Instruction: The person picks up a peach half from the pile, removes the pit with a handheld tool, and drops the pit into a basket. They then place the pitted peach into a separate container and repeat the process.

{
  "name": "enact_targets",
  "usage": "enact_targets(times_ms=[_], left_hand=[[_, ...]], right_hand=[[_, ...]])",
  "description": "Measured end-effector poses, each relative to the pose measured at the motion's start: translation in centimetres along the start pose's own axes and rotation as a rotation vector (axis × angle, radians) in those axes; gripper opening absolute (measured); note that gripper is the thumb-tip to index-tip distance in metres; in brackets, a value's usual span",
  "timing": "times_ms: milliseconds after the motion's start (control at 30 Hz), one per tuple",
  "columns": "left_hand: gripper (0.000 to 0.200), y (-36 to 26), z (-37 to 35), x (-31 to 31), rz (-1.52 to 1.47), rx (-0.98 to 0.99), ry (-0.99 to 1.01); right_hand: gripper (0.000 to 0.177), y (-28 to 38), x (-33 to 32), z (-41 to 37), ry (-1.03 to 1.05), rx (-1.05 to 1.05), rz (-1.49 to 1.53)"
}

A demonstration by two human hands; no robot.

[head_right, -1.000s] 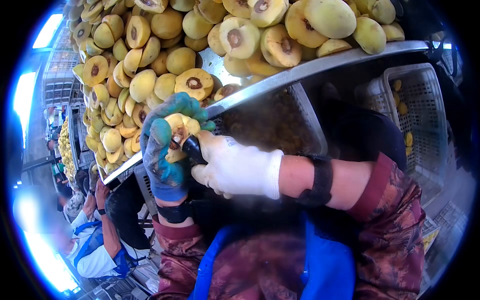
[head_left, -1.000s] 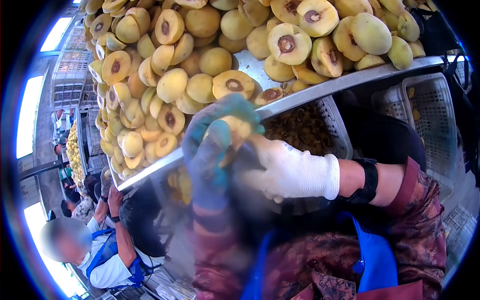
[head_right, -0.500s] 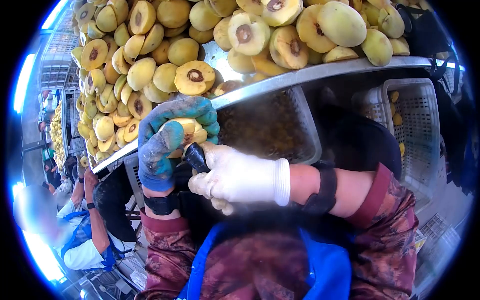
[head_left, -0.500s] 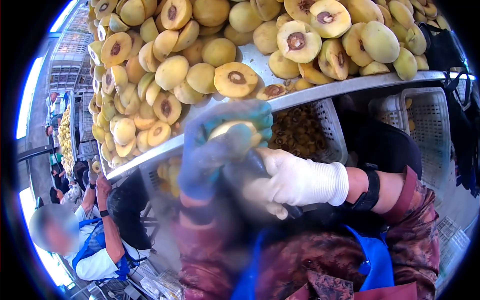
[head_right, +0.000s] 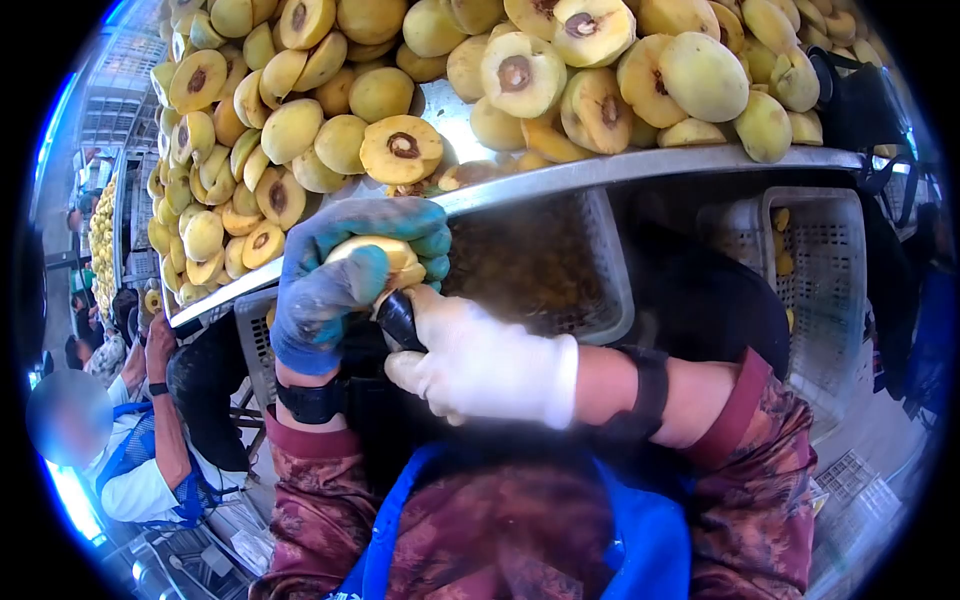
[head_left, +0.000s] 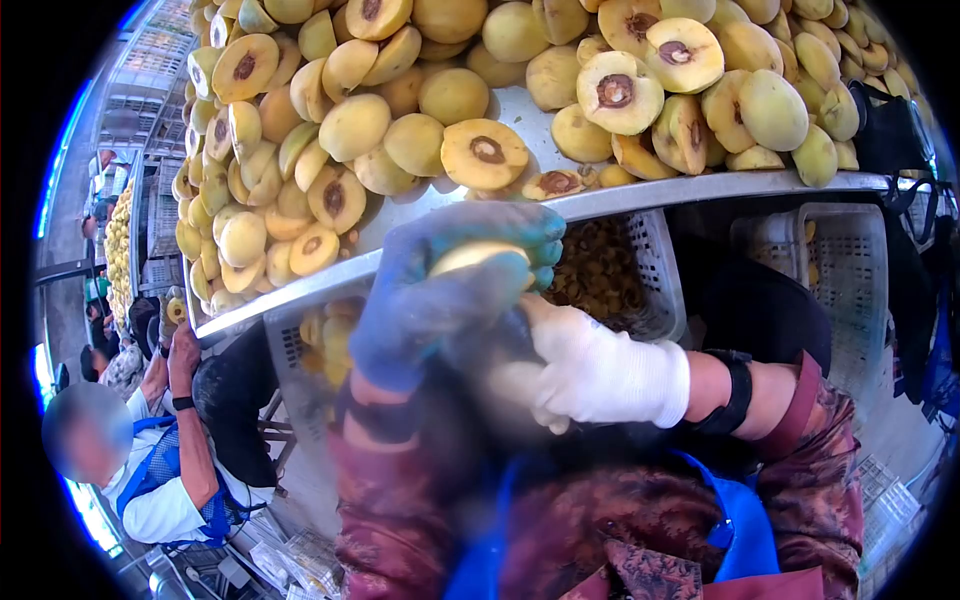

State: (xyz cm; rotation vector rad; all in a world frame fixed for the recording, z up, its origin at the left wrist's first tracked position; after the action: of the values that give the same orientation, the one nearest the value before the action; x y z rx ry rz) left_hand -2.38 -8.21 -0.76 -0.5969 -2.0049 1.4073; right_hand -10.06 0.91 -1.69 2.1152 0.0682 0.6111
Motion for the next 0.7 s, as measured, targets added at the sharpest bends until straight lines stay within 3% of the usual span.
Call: enact_targets(times_ms=[100,200,300,400,600,700], left_hand=[[0.029,0.5,0.2,0.0,-0.059,-0.050,0.084],[0.027,0.6,0.2,-0.2,-0.049,-0.053,0.104],[0.030,-0.1,0.0,0.3,0.007,-0.137,0.107],[0.036,0.2,-0.3,0.2,-0.049,-0.140,0.155],[0.040,-0.2,-0.7,1.7,-0.376,-0.039,0.173],[0.061,-0.1,-0.5,1.2,-0.255,0.042,0.050]], right_hand=[[0.016,-0.6,-0.1,0.2,0.082,-0.073,0.156],[0.017,-1.3,0.0,0.4,0.135,-0.062,0.205],[0.014,-1.0,0.3,0.0,0.150,0.032,0.184],[0.016,-1.7,0.7,-0.4,0.333,0.042,0.334],[0.020,-0.3,1.5,-2.0,0.476,0.146,0.673],[0.021,0.1,2.2,-2.2,0.551,0.093,0.791]])
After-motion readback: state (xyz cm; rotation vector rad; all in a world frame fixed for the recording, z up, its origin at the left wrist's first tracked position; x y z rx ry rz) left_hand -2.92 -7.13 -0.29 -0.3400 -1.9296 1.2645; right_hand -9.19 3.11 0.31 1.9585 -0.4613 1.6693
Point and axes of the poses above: each hand's wrist, its own z-axis towards the middle knuckle, its own x-axis out of the palm, y = z × x, the point moved 6 cm from there along z, towards the middle knuckle, and after that the axes turned 4 degrees about -x, right-handed, at the moved point
